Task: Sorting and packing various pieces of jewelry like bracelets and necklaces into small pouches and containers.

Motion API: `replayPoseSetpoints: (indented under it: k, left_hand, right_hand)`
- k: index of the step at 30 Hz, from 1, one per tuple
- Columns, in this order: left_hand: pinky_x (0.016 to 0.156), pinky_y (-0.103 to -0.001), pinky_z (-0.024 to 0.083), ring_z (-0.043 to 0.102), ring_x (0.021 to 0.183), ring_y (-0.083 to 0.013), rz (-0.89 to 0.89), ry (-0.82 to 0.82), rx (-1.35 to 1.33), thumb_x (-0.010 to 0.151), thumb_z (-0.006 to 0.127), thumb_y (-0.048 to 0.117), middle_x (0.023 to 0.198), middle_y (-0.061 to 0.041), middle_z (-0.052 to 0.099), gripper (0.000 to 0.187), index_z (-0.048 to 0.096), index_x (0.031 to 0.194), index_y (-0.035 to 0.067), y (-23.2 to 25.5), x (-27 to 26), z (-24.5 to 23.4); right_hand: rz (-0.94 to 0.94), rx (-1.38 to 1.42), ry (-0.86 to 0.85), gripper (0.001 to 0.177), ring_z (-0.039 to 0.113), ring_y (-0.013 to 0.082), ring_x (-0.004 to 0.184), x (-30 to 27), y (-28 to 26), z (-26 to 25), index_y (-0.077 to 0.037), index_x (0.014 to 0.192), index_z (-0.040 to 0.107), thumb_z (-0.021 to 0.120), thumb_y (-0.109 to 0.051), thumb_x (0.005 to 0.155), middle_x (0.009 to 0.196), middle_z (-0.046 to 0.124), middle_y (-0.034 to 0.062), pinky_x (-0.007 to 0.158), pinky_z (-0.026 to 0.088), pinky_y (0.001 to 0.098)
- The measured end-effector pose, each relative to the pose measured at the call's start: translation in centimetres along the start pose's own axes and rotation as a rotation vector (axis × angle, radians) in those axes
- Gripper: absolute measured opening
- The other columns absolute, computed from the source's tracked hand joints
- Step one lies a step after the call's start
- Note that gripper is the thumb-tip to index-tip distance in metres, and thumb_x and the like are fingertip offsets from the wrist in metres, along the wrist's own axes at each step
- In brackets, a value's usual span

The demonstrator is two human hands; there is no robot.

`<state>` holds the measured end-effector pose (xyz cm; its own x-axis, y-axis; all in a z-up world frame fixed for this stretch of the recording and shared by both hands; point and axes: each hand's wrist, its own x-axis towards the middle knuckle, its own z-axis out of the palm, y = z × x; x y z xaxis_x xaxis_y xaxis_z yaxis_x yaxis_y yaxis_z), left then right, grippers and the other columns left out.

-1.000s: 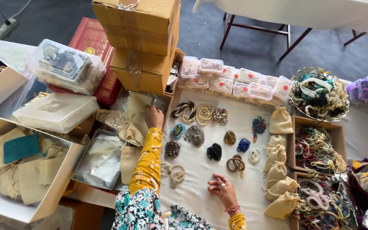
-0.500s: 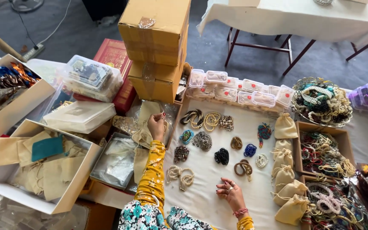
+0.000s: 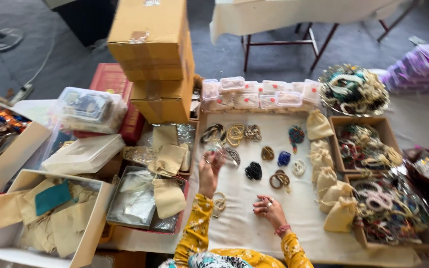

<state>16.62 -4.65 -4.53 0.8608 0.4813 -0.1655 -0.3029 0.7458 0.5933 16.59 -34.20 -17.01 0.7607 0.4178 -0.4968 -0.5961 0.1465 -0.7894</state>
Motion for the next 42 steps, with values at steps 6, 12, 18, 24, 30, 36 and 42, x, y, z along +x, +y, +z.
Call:
replayPoseSetpoints:
  k: [6,12,18,24,30,36,42]
  left_hand:
    - [0.081,-0.037,0.059,0.071,0.097,-0.0212,-0.528,0.009,0.005,0.099,0.06,0.012,0.106,-0.007,0.071,0.021,0.054,0.119,0.012,-12.1,-5.8,-4.3]
    - [0.078,-0.04,0.06,0.067,0.082,-0.0215,-0.603,0.045,0.044,0.097,0.052,0.008,0.096,-0.004,0.064,0.029,0.053,0.125,0.012,-16.4,-6.5,-9.1]
    - [0.068,-0.034,0.057,0.061,0.074,-0.015,-0.691,0.066,0.202,0.101,0.049,0.022,0.094,-0.001,0.059,0.032,0.057,0.13,0.014,-16.0,-7.6,-8.7]
    - [0.055,-0.028,0.047,0.049,0.065,-0.0099,-0.634,0.101,0.172,0.103,0.051,0.055,0.096,-0.001,0.052,0.056,0.056,0.134,0.008,-14.5,-7.4,-7.6]
    - [0.072,-0.027,0.056,0.063,0.085,-0.0088,-0.42,0.08,0.395,0.089,0.072,0.015,0.106,-0.002,0.067,0.048,0.052,0.133,0.014,-11.3,-7.3,-5.8]
    - [0.078,-0.03,0.059,0.067,0.091,-0.0125,-0.111,0.04,0.433,0.095,0.068,0.007,0.107,-0.007,0.067,0.033,0.058,0.126,0.003,-11.3,-6.0,-9.0]
    - [0.074,-0.034,0.062,0.073,0.082,-0.0221,-0.109,0.177,0.311,0.1,0.057,0.012,0.104,-0.013,0.071,0.019,0.048,0.115,0.005,-8.5,-6.7,-5.9]
  right_hand:
    - [0.079,0.15,-0.055,0.065,0.075,0.0226,0.075,-1.3,-2.2,1.1,-0.002,0.122,0.058,0.036,-0.058,0.096,0.094,0.076,0.0164,0.072,0.061,0.0345]
    - [-0.011,0.137,-0.21,0.067,0.071,0.0173,0.081,-0.9,-1.1,-0.1,0.003,0.135,0.057,0.04,-0.054,0.103,0.098,0.073,0.012,0.077,0.06,0.0334]
    - [-0.019,-0.07,-0.256,0.041,0.07,0.013,0.083,-2.6,-2.8,1.5,-0.005,0.136,0.061,0.06,-0.023,0.099,0.097,0.072,0.0061,0.082,0.062,0.0315]
    - [-0.036,-0.026,-0.231,0.024,0.071,0.0164,0.082,-0.6,0.0,-1.0,0.004,0.112,0.071,0.069,-0.008,0.092,0.092,0.074,0.0083,0.076,0.059,0.0326]
    - [-0.016,0.085,-0.167,0.017,0.064,0.0119,0.072,-1.0,-0.3,-0.8,0.0,0.105,0.073,0.07,-0.012,0.093,0.086,0.072,0.0061,0.066,0.052,0.0272]
    - [0.03,-0.051,-0.192,0.017,0.062,0.0089,0.068,-0.9,-0.9,-0.6,-0.001,0.104,0.074,0.071,-0.014,0.094,0.08,0.071,0.005,0.06,0.049,0.0247]
    - [-0.013,-0.466,-0.413,0.016,0.054,0.0051,0.059,-0.1,-0.3,-0.9,0.001,0.103,0.075,0.08,-0.009,0.092,0.081,0.069,0.0031,0.051,0.046,0.023]
